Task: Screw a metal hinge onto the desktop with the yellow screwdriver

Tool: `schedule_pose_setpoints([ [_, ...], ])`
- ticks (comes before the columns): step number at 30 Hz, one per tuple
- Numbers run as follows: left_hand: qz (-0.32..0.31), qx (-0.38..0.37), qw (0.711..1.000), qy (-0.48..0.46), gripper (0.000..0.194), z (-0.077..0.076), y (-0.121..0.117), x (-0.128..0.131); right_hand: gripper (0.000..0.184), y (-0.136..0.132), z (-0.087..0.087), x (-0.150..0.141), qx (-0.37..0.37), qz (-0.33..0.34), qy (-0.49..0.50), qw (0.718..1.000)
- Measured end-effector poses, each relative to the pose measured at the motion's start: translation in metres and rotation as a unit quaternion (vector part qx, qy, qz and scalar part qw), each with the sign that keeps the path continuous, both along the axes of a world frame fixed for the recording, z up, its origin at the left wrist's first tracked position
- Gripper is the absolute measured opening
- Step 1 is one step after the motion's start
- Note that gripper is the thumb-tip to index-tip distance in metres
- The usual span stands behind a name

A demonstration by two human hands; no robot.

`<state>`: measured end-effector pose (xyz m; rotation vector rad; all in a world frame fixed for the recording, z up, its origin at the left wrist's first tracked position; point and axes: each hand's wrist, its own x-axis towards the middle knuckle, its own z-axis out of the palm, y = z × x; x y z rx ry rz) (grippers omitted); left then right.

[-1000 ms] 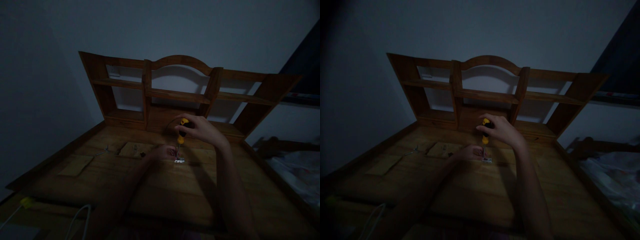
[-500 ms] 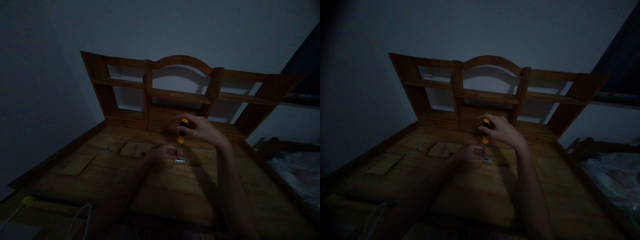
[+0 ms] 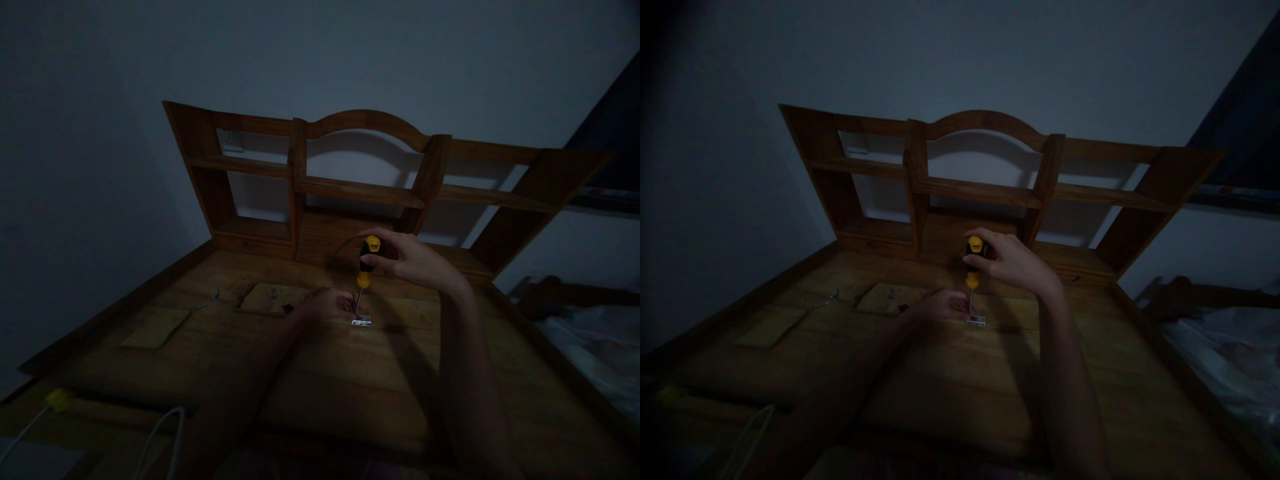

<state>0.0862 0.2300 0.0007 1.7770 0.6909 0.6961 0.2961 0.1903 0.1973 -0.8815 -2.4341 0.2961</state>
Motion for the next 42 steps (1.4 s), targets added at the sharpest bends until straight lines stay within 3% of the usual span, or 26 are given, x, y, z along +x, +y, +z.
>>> schedule_pose_setpoints([
  [4, -0.007, -0.001, 1.0, -0.011, 0.041, 0.001, -0.002, 0.001, 0.034, 0.004, -0.003, -0.003, 0.041, -0.017, 0.008, 0.999],
  [10, 0.001, -0.008, 1.0, -0.008, 0.042, 0.001, -0.001, 0.0, 0.047, -0.001, 0.001, 0.001, -0.002, 0.008, -0.017, 1.0],
  [17, 0.01, 0.006, 1.0, 0.006, 0.039, 0.006, -0.005, 0.001, 0.04, -0.001, 0.003, 0.0, 0.017, 0.0, -0.007, 1.0],
  [21, -0.006, 0.014, 1.0, 0.002, 0.04, 0.003, -0.003, 0.0, 0.047, 0.004, -0.001, 0.0, 0.026, -0.009, -0.007, 1.0],
  [26, -0.009, 0.033, 0.999, 0.011, 0.041, -0.001, 0.002, -0.002, 0.063, 0.003, -0.001, 0.004, -0.013, 0.035, -0.003, 0.999],
  [32, -0.004, 0.027, 0.999, 0.017, 0.037, 0.004, -0.002, 0.0, 0.043, 0.001, 0.001, 0.004, -0.028, 0.032, 0.011, 0.999],
  [37, -0.009, 0.016, 1.0, 0.005, 0.038, 0.006, -0.004, 0.0, 0.042, 0.007, -0.001, 0.003, 0.043, 0.013, 0.006, 0.999],
  [42, -0.006, 0.01, 1.0, 0.005, 0.038, 0.004, -0.002, 0.0, 0.054, 0.006, 0.0, 0.007, -0.019, 0.072, -0.017, 0.997],
])
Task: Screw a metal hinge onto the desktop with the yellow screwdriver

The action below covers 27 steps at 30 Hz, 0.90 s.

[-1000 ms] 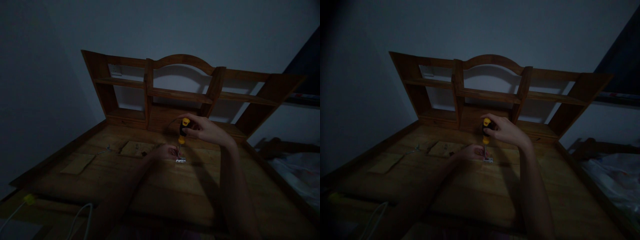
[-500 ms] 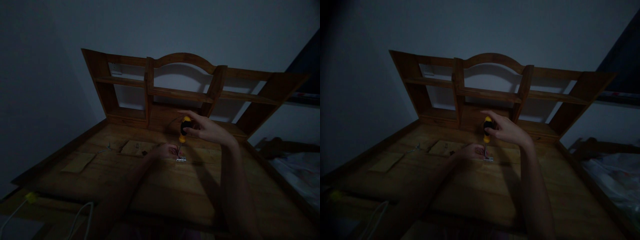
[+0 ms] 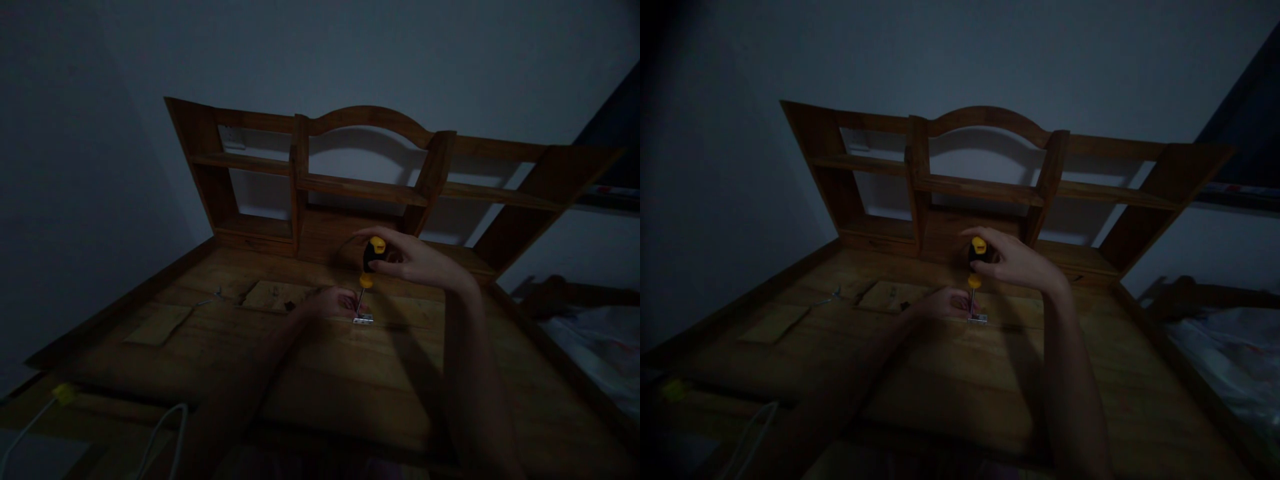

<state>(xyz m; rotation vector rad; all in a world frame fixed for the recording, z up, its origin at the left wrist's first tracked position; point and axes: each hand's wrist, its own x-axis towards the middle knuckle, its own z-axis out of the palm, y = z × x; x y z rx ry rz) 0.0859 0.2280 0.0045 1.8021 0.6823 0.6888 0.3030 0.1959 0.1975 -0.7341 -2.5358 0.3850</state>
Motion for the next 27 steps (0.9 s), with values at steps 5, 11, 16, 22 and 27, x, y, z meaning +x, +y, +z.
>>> schedule_pose_setpoints([
  [5, 0.001, -0.006, 1.0, -0.007, 0.041, -0.0022, 0.0, -0.0005, 0.046, -0.0049, 0.0023, 0.0001, 0.002, -0.037, -0.011, 0.999],
  [11, 0.006, -0.008, 1.0, 0.009, 0.04, 0.0013, -0.0007, 0.0007, 0.035, -0.0035, 0.0009, -0.0052, 0.045, -0.04, 0.008, 0.998],
  [16, 0.005, -0.005, 1.0, -0.002, 0.037, 0.0023, -0.0014, 0.0012, 0.044, -0.0044, 0.0008, -0.0037, 0.018, -0.038, 0.003, 0.999],
  [22, 0.0, -0.021, 1.0, -0.006, 0.039, -0.0017, -0.0002, -0.0004, 0.043, -0.0048, 0.0018, 0.0002, -0.033, -0.032, 0.002, 0.999],
  [27, 0.004, -0.005, 1.0, -0.001, 0.037, 0.0026, -0.0028, 0.0002, 0.036, -0.0048, 0.0023, -0.0048, 0.015, -0.044, 0.011, 0.999],
])
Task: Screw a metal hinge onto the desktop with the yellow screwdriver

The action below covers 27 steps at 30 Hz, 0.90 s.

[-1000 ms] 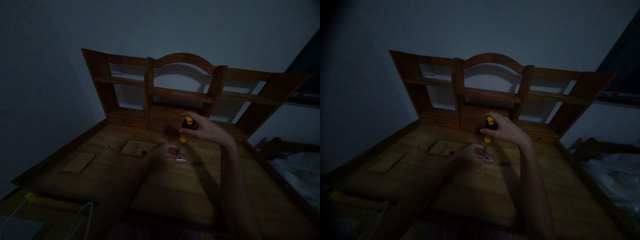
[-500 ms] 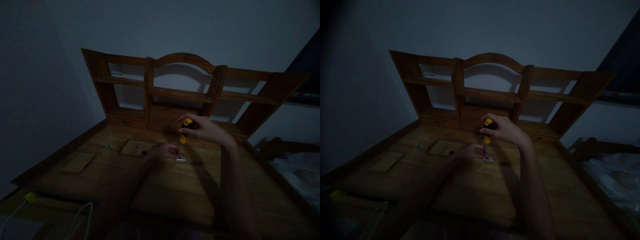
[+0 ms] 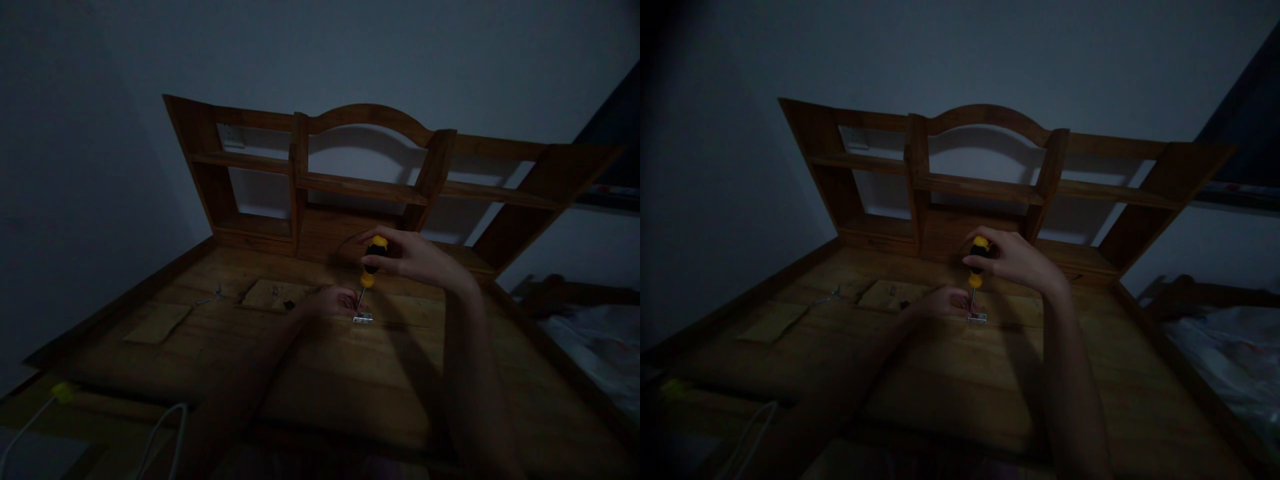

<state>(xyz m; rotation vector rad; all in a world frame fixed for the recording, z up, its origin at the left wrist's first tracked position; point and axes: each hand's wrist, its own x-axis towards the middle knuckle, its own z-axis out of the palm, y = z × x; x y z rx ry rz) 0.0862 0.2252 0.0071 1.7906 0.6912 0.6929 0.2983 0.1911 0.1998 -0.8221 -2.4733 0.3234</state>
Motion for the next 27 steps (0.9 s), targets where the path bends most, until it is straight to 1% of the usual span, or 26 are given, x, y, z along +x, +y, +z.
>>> schedule_pose_setpoints([
  [3, -0.001, -0.008, 1.0, -0.001, 0.038, 0.0017, -0.0015, 0.0006, 0.037, 0.0011, -0.0006, -0.0005, 0.015, -0.011, -0.001, 1.0],
  [7, -0.007, -0.022, 1.0, -0.015, 0.039, -0.0004, -0.0004, 0.0, 0.044, 0.0038, -0.0026, 0.0056, -0.021, 0.02, 0.0, 1.0],
  [9, -0.009, -0.017, 1.0, -0.012, 0.039, -0.001, 0.0004, -0.0006, 0.044, 0.0041, -0.003, 0.0084, -0.04, 0.024, 0.001, 0.999],
  [11, -0.008, -0.006, 1.0, -0.007, 0.039, -0.0004, 0.0005, -0.0008, 0.041, 0.0036, -0.0026, 0.009, -0.044, 0.018, 0.006, 0.999],
  [13, 0.0, 0.008, 1.0, -0.003, 0.037, 0.001, -0.0002, -0.0005, 0.036, 0.0028, -0.0019, 0.0071, -0.034, 0.005, 0.012, 0.999],
  [15, 0.0, 0.013, 1.0, 0.001, 0.036, 0.0025, -0.0011, 0.0002, 0.032, 0.0026, -0.0013, 0.0039, -0.005, -0.023, 0.007, 1.0],
  [18, -0.004, 0.0, 1.0, -0.001, 0.037, 0.003, -0.0019, 0.0009, 0.032, 0.0035, -0.001, 0.0004, 0.028, -0.045, -0.003, 0.999],
  [20, -0.003, -0.015, 1.0, -0.004, 0.04, 0.0022, -0.0016, 0.0011, 0.031, 0.0039, -0.0008, 0.0008, 0.016, -0.026, -0.001, 1.0],
  [23, -0.003, -0.012, 1.0, -0.009, 0.042, -0.0002, -0.0001, 0.0011, 0.039, 0.0023, 0.0001, 0.0046, -0.016, 0.003, -0.003, 1.0],
  [27, 0.005, 0.005, 1.0, -0.001, 0.038, -0.0036, 0.0025, 0.0008, 0.035, -0.0008, 0.0008, 0.0066, -0.031, 0.029, 0.017, 0.999],
])
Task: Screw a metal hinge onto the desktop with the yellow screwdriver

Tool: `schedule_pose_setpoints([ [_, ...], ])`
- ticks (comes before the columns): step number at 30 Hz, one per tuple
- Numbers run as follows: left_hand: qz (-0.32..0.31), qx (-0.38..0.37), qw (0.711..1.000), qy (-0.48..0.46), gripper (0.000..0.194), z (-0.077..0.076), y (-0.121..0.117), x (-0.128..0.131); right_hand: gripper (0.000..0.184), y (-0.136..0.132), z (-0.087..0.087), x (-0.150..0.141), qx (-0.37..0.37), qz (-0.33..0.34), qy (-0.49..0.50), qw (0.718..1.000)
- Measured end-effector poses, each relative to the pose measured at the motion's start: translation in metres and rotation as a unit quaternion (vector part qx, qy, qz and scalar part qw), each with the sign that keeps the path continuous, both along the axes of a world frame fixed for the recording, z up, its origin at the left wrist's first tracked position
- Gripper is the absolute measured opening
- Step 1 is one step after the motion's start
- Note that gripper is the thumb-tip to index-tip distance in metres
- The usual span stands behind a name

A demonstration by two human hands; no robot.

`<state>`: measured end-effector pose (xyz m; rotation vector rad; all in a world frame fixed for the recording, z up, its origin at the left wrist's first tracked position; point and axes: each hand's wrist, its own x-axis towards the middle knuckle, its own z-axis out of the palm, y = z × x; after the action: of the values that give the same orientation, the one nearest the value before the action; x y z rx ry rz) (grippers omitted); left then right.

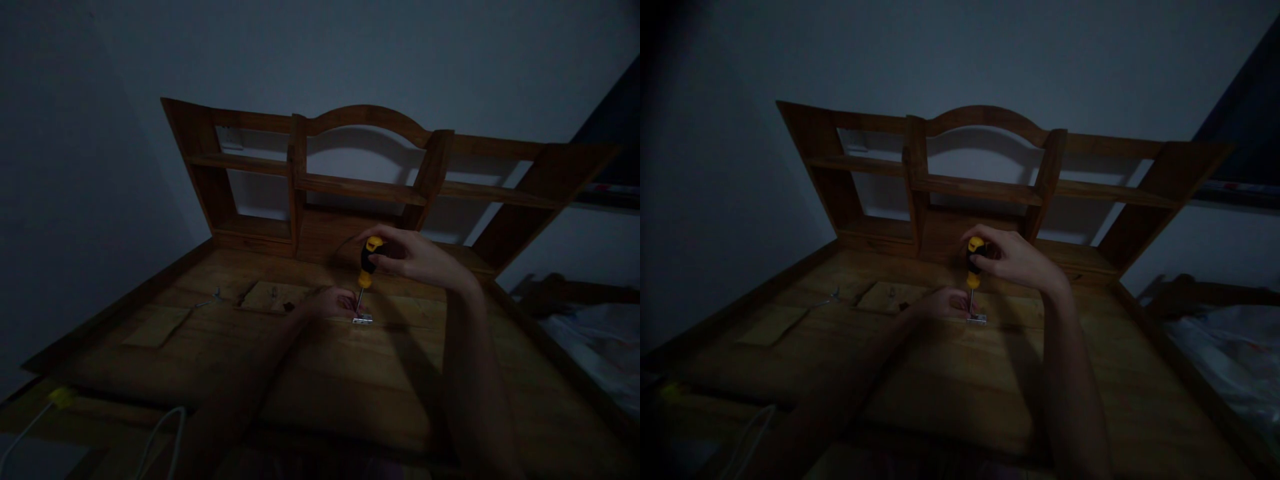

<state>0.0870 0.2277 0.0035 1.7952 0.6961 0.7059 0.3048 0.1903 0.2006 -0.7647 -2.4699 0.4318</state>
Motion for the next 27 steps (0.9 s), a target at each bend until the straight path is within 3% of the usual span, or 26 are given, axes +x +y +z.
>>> schedule_pose_setpoints([
  [7, -0.005, -0.018, 1.0, -0.006, 0.039, -0.0003, 0.0006, -0.0004, 0.03, 0.005, -0.0035, -0.0103, 0.077, -0.065, -0.006, 0.995],
  [14, -0.003, -0.025, 1.0, -0.007, 0.043, 0.004, -0.0031, 0.0008, 0.037, -0.0009, 0.0023, -0.0023, 0.001, -0.022, -0.026, 0.999],
  [20, -0.008, -0.032, 0.999, 0.0, 0.042, 0.0053, -0.0033, 0.0009, 0.028, 0.0001, 0.0001, -0.0071, 0.035, -0.032, -0.008, 0.999],
  [24, -0.001, -0.036, 0.999, -0.006, 0.038, 0.0047, -0.0041, 0.0008, 0.037, 0.0034, -0.0025, -0.006, 0.055, -0.023, -0.009, 0.998],
  [27, 0.005, -0.035, 0.999, -0.003, 0.037, 0.0065, -0.0059, 0.0008, 0.048, 0.0029, -0.0016, -0.0014, 0.028, -0.017, -0.023, 0.999],
])
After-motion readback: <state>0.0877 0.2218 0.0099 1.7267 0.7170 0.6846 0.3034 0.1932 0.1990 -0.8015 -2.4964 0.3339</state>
